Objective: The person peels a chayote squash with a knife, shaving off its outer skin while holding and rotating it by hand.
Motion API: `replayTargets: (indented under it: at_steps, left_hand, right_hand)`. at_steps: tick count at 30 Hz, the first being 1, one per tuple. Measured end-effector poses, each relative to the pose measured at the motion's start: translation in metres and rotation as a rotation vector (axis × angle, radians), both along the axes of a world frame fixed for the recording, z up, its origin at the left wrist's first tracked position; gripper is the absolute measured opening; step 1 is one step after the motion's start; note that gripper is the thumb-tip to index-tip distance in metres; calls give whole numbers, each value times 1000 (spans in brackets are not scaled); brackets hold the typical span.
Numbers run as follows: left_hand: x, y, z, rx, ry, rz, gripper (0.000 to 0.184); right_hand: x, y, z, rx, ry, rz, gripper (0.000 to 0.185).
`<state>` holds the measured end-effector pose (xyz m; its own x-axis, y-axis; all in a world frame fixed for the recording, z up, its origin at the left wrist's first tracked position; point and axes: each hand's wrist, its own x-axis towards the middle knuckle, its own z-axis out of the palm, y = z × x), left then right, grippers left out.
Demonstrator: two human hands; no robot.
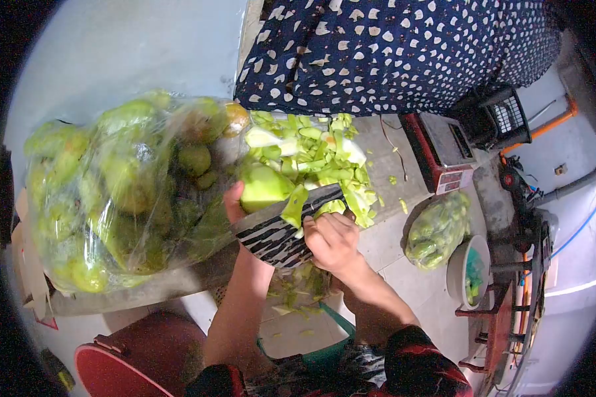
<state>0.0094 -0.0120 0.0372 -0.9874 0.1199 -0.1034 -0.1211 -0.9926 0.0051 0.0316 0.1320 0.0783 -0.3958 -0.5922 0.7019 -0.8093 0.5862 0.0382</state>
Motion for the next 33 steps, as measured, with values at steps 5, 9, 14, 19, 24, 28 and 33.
replayTargets:
  at_steps: [5,9,14,19,24,28,33]
  left_hand:
    - [-6,-6,2,-159,-264,119,51]
    - [-1,-17,15,-342,-145,105,59]
    - [2,-24,12,-257,-31,30,62]
    - [4,-35,14,-228,23,3,61]
    - [8,-39,31,-249,135,-98,63]
    - [8,-27,29,-301,89,-136,65]
    - [7,-32,21,-304,42,-151,64]
  right_hand:
    - [-9,19,-10,-8,-145,-135,34]
    - [2,16,1,0,-183,-129,44]
    - [-3,22,-5,-54,-216,-145,45]
    - [6,21,4,-53,-234,-177,39]
    - [12,15,17,-36,-147,-143,38]
    - [6,15,5,-92,-217,-194,35]
    - [-7,22,2,-125,-311,-257,36]
